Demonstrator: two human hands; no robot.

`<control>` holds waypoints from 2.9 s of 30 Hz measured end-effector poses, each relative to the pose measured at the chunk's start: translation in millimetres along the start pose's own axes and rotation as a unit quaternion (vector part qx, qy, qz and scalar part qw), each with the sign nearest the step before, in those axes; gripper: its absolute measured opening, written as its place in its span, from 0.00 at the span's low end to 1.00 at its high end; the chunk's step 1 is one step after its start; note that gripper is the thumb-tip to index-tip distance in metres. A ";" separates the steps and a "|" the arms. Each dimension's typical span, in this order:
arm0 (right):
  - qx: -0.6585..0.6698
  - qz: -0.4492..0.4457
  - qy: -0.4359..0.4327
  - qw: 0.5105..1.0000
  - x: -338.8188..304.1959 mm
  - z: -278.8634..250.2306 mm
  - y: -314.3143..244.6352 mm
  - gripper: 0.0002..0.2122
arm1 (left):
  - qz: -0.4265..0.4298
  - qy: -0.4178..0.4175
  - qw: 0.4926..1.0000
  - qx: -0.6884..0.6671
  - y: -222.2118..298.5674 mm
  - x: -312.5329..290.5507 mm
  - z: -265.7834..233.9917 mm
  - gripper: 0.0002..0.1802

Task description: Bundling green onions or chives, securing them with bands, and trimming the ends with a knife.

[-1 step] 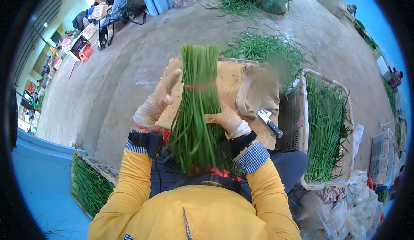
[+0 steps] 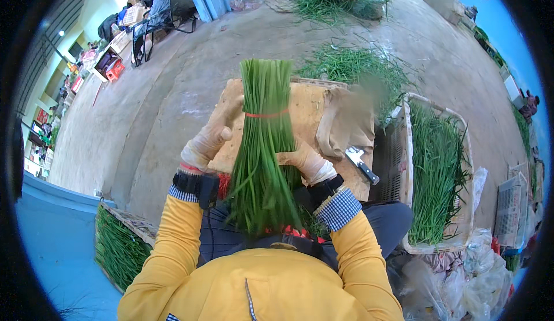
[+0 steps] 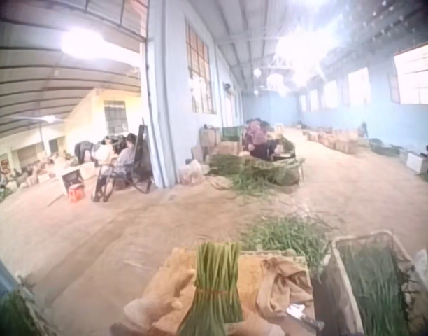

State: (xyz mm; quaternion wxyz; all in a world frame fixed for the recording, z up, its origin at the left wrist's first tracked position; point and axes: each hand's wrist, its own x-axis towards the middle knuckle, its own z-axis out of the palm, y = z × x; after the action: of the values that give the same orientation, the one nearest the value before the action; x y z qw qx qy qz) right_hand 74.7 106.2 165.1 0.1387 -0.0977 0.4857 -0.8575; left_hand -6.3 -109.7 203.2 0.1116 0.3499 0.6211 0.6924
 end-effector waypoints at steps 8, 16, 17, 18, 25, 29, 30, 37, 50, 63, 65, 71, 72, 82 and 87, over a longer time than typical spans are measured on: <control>0.042 0.051 -0.101 0.993 12.5 -5.1 0.1 0.32 | -0.117 -0.001 0.967 -0.227 28.1 18.9 37.9 0.41; -0.123 0.018 -0.038 0.992 9.6 -1.4 19.0 0.16 | -0.088 0.137 0.963 -0.215 47.3 25.7 29.9 0.31; -0.212 0.000 -0.027 0.977 2.5 2.9 26.9 0.14 | -0.084 0.170 0.955 -0.227 44.1 24.1 16.3 0.29; -0.381 -0.076 -0.136 0.912 -15.1 -33.7 58.5 0.16 | -0.080 0.191 0.947 -0.245 42.0 29.7 11.7 0.28; -0.726 0.062 -0.143 0.670 -85.0 -15.3 -76.5 0.11 | 0.037 0.220 0.975 -0.010 41.6 -22.7 40.7 0.43; -0.534 -0.115 0.029 0.837 -61.2 -16.1 -138.5 0.11 | 0.051 0.146 0.987 0.035 25.3 -42.9 63.3 0.55; -0.553 -0.154 0.042 0.818 -49.5 4.8 -158.5 0.11 | 0.049 0.146 0.987 0.035 24.8 -47.7 64.9 0.55; -0.443 -0.261 -0.419 0.748 -18.0 83.7 -192.1 0.12 | -0.005 0.018 0.987 0.158 40.3 -55.5 68.1 0.57; -0.419 -0.045 -0.153 0.894 -3.3 -4.8 -100.5 0.53 | -0.018 0.098 0.979 -0.175 26.2 -40.5 62.9 0.49; -0.353 -0.106 -0.038 0.929 1.8 67.0 -165.1 0.24 | -0.043 -0.032 0.987 -0.153 43.9 -76.9 70.2 0.56; -0.519 -0.156 -0.175 0.822 7.2 82.5 -164.7 0.16 | -0.063 -0.041 0.991 -0.110 49.3 -80.8 71.7 0.56; -0.644 -0.298 -0.200 0.676 3.6 95.9 -149.1 0.08 | -0.066 -0.045 0.993 -0.091 55.6 -82.4 77.5 0.56; -0.669 -0.334 -0.181 0.639 0.4 97.3 -146.5 0.08 | -0.066 -0.046 0.993 -0.091 55.0 -83.2 77.9 0.56; -0.853 -0.226 0.209 0.421 11.5 42.3 -222.6 0.16 | -0.076 -0.041 0.988 -0.130 52.3 -94.7 74.1 0.55; -0.797 0.055 0.057 0.598 24.0 14.7 -174.2 0.17 | -0.097 -0.080 0.984 -0.126 60.2 -89.3 62.9 0.56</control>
State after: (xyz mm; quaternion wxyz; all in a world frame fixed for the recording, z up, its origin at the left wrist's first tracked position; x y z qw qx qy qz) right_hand 31.7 171.6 323.3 0.0241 -0.0932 0.9876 -0.1238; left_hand 115.0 -125.4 227.8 0.2708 0.3253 0.5490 0.7207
